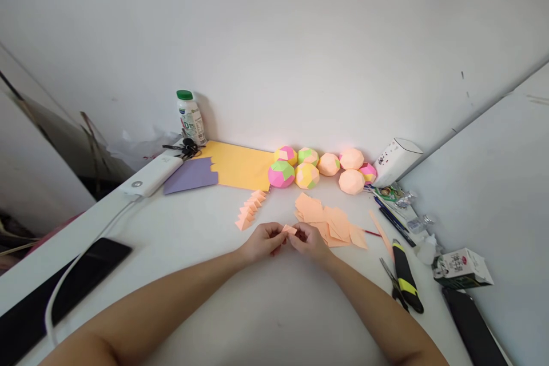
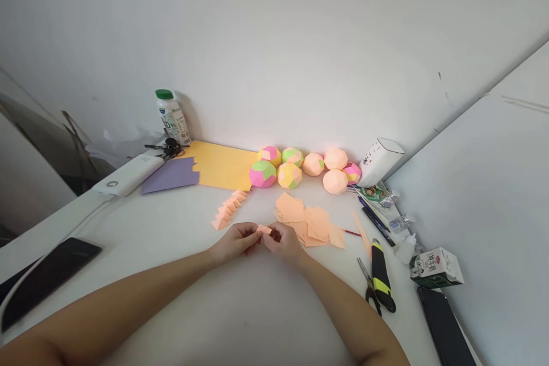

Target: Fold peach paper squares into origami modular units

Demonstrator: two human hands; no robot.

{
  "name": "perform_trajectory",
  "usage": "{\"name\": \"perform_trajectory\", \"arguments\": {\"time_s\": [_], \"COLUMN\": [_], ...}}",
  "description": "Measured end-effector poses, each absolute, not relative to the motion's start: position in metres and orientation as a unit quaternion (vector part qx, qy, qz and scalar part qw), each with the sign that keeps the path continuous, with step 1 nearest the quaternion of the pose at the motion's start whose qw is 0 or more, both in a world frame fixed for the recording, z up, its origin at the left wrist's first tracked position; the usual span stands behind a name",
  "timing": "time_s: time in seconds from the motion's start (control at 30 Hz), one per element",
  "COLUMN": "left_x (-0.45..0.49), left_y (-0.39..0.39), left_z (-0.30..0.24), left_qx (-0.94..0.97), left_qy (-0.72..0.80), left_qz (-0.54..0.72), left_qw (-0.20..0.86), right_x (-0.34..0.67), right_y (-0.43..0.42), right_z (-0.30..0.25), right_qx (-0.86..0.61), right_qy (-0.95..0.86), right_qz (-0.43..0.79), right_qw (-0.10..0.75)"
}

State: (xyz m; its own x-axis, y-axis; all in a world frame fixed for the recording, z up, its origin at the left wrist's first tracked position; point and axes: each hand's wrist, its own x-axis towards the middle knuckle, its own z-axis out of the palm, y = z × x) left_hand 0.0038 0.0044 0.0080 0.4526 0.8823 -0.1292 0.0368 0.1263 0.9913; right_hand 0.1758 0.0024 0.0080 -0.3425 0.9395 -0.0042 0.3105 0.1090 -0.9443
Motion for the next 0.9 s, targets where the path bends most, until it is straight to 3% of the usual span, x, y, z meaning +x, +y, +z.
{"name": "perform_trajectory", "arguments": {"time_s": [0.9], "left_x": [0.002], "left_y": [0.007], "left_z": [0.004], "left_qx": [0.559], "left_qy": [0.395], "left_qz": [0.341], "left_qw": [0.645], "right_x": [0.183], "right_y": [0.006], "right_z": [0.008], "right_qx": [-0.43], "right_qy": [-0.643], "right_qz": [0.534], "right_qw": [0.341]}}
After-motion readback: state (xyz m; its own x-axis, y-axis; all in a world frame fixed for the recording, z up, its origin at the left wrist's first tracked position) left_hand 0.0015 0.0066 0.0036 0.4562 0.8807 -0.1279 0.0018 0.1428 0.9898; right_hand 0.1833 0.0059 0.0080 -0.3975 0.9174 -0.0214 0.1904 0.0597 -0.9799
